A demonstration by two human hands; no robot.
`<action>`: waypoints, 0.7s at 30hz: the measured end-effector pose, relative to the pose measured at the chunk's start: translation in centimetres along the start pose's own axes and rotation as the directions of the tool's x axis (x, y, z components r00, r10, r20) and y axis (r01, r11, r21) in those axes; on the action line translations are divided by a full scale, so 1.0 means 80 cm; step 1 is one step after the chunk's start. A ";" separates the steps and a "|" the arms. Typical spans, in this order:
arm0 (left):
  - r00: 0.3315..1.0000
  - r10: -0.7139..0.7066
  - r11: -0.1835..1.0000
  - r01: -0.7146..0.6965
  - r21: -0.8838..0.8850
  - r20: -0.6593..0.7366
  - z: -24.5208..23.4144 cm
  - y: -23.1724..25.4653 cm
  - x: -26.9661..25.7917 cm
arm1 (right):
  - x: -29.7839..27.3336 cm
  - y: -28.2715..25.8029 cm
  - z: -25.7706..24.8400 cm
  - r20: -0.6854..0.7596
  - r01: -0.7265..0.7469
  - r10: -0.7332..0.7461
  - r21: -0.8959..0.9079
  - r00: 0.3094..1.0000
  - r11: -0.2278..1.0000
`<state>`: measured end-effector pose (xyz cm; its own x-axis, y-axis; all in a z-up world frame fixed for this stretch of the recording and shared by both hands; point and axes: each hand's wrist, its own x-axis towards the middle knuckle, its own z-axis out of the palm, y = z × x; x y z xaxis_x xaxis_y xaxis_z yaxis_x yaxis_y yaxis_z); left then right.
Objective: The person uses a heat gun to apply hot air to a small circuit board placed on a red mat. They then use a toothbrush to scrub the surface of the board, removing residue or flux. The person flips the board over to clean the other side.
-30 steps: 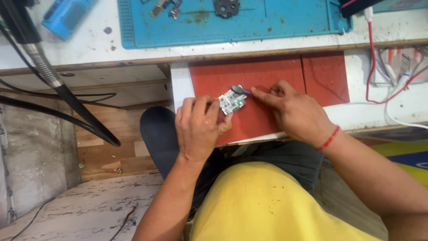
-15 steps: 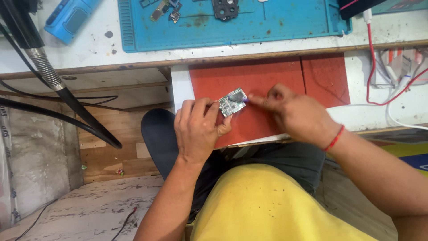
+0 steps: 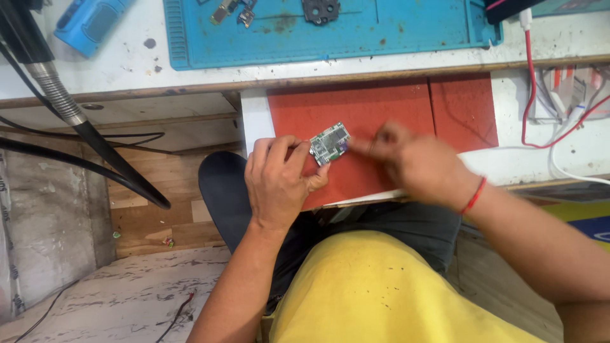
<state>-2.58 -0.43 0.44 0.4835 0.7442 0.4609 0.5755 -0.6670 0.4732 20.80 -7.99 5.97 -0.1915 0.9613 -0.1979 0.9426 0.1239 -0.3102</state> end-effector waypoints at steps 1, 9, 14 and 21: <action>0.999 -0.025 1.000 0.025 -0.011 0.019 -0.002 0.000 0.001 | 0.000 -0.004 0.003 -0.024 -0.035 0.036 0.021 0.999 0.999; 0.992 -0.086 0.993 0.093 -0.074 0.087 0.002 -0.003 0.011 | -0.014 -0.028 0.023 -0.062 -0.152 0.157 0.071 0.986 0.986; 0.984 -0.124 0.982 0.140 -0.129 0.126 0.003 -0.006 0.007 | -0.008 -0.035 0.034 -0.126 -0.087 0.095 0.065 0.987 0.994; 0.987 -0.125 0.971 0.142 -0.192 0.097 0.001 -0.009 0.002 | -0.032 -0.055 0.028 -0.049 -0.190 0.194 0.083 0.980 0.978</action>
